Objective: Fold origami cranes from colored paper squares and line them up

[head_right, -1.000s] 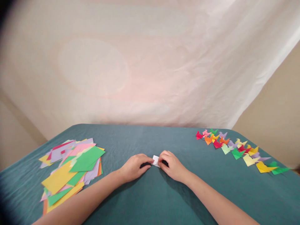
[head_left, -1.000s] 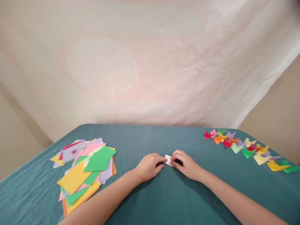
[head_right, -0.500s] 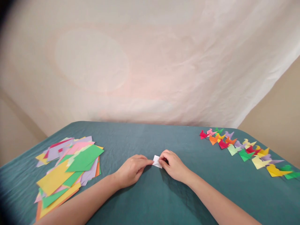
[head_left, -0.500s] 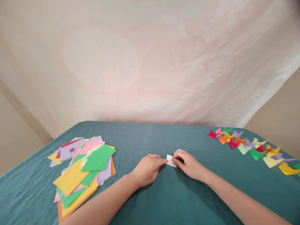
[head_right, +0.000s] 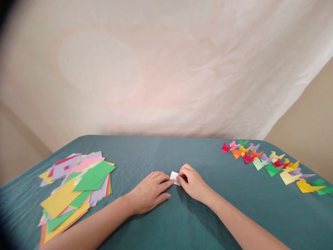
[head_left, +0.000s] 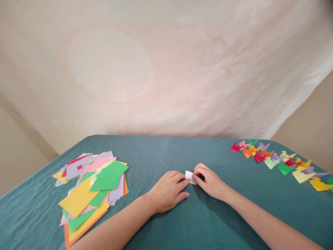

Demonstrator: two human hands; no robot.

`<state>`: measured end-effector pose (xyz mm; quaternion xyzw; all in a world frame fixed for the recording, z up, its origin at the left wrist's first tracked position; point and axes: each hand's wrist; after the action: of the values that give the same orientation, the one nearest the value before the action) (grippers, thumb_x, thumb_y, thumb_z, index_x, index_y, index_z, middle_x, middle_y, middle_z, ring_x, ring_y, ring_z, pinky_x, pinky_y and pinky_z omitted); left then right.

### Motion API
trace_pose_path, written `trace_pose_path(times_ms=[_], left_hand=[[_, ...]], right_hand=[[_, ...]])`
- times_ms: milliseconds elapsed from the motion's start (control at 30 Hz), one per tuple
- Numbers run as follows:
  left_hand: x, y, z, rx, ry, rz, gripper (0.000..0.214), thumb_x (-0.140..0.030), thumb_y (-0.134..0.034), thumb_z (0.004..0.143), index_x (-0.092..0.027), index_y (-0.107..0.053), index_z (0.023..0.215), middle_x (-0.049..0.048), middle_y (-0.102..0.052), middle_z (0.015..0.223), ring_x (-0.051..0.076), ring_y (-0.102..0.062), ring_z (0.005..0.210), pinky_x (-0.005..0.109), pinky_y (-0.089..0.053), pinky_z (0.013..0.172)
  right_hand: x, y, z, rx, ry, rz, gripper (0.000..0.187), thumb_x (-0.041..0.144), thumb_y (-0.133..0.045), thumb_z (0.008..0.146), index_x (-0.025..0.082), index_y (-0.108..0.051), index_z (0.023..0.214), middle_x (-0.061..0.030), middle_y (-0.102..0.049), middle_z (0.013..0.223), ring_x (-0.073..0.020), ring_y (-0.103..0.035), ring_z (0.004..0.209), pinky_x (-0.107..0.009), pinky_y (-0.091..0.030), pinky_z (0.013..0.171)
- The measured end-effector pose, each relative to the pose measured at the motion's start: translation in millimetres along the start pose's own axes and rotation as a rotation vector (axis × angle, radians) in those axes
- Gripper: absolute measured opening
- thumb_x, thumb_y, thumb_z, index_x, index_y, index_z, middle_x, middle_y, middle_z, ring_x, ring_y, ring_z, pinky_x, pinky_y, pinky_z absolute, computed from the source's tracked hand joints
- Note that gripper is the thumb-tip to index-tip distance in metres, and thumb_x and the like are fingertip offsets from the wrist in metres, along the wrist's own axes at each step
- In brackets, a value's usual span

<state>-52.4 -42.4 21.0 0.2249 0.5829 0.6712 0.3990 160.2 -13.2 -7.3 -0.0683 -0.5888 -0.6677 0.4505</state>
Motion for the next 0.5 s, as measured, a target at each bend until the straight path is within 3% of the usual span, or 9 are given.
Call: trace_pose_path(times_ms=[200,500], left_hand=[[-4.9,-1.1,-1.2,0.003,0.018,0.104,0.046,-0.049,-0.044,0.086,-0.023,-0.044,0.125,0.0074,-0.053,0.110,0.024,-0.044,0.107,0.040,-0.033,0.094],[-7.8,0.0,-1.1,0.000,0.025,0.143,0.050,-0.052,-0.041,0.086,-0.020,-0.045,0.124,0.0082,-0.052,0.112,0.025,-0.043,0.108,0.039,-0.031,0.095]], right_hand=[[-1.0,0.2,1.0,0.006,0.002,0.021,0.014,0.018,-0.049,0.083,0.019,-0.053,0.070,-0.0027,-0.052,0.079,-0.0144,-0.052,0.070,-0.029,-0.043,0.066],[-1.8,-4.2,0.0,-0.049,0.008,0.011,0.012,0.016,-0.049,0.081,0.019,-0.052,0.069,-0.0025,-0.051,0.078,-0.0149,-0.051,0.070,-0.029,-0.043,0.065]])
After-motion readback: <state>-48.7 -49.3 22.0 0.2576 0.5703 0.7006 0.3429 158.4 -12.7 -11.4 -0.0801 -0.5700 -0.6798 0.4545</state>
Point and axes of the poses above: each hand's wrist, its own z-axis towards the middle knuckle, its own y-axis out of the back of the hand, x = y × z
